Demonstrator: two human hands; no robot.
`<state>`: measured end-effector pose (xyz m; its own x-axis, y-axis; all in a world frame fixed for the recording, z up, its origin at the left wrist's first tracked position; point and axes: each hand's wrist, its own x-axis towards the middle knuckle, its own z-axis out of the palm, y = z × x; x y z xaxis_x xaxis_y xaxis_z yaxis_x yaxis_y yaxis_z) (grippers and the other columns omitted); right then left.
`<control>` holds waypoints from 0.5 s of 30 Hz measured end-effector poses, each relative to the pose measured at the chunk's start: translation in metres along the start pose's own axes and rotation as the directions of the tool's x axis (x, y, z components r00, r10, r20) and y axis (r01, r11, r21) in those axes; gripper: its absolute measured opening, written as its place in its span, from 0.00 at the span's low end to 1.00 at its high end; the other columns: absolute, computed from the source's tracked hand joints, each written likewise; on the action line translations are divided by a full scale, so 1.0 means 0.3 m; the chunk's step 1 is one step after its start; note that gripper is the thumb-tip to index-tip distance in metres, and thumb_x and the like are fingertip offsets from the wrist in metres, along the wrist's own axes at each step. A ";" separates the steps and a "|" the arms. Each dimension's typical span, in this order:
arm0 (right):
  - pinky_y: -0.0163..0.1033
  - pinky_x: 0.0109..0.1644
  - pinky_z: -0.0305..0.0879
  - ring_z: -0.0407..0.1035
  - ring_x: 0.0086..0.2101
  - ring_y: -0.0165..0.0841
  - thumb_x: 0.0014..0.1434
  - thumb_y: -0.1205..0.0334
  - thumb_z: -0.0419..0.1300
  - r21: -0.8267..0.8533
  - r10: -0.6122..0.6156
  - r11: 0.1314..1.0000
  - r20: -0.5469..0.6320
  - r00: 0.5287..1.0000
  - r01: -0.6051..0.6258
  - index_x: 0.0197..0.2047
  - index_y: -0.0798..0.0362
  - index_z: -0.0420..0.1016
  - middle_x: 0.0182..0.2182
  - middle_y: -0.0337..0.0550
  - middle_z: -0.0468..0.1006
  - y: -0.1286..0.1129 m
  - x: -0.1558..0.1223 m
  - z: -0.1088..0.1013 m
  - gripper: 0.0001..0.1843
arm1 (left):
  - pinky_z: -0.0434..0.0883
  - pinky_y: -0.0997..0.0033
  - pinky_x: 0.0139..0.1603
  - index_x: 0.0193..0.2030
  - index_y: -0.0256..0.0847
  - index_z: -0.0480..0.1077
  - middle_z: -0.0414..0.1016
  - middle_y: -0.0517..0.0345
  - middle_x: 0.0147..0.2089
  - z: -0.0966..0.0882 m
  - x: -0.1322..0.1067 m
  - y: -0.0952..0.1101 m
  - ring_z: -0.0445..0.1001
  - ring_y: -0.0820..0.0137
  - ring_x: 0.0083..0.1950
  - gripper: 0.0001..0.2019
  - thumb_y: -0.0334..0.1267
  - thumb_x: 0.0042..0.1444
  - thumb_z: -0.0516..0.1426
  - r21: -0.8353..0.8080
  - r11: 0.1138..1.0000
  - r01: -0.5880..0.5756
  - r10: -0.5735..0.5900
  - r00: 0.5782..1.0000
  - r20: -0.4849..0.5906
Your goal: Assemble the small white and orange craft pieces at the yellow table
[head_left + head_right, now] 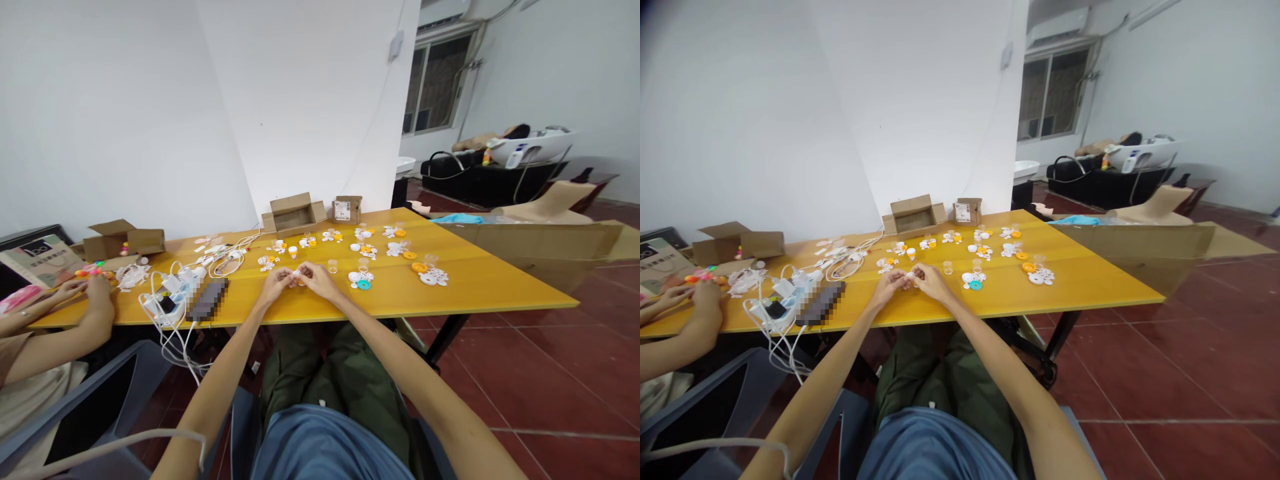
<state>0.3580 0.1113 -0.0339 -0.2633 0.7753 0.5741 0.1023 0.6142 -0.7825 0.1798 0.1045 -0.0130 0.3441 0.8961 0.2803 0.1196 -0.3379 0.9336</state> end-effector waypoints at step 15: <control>0.38 0.37 0.70 0.73 0.32 0.34 0.56 0.57 0.64 0.044 0.041 0.998 -0.013 0.999 -0.041 0.33 0.50 0.73 0.29 0.39 0.79 0.004 0.006 0.002 0.07 | 0.72 0.71 0.34 0.34 0.39 0.75 0.79 0.58 0.28 0.003 -0.001 -0.007 0.75 0.70 0.30 0.16 0.51 0.52 0.67 0.054 0.999 -0.003 0.003 1.000 -0.007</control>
<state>0.3570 0.1132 -0.0340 -0.2460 0.8020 0.5444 0.0706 0.5750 -0.8151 0.1804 0.1046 -0.0153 0.3375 0.8972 0.2849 0.1688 -0.3555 0.9193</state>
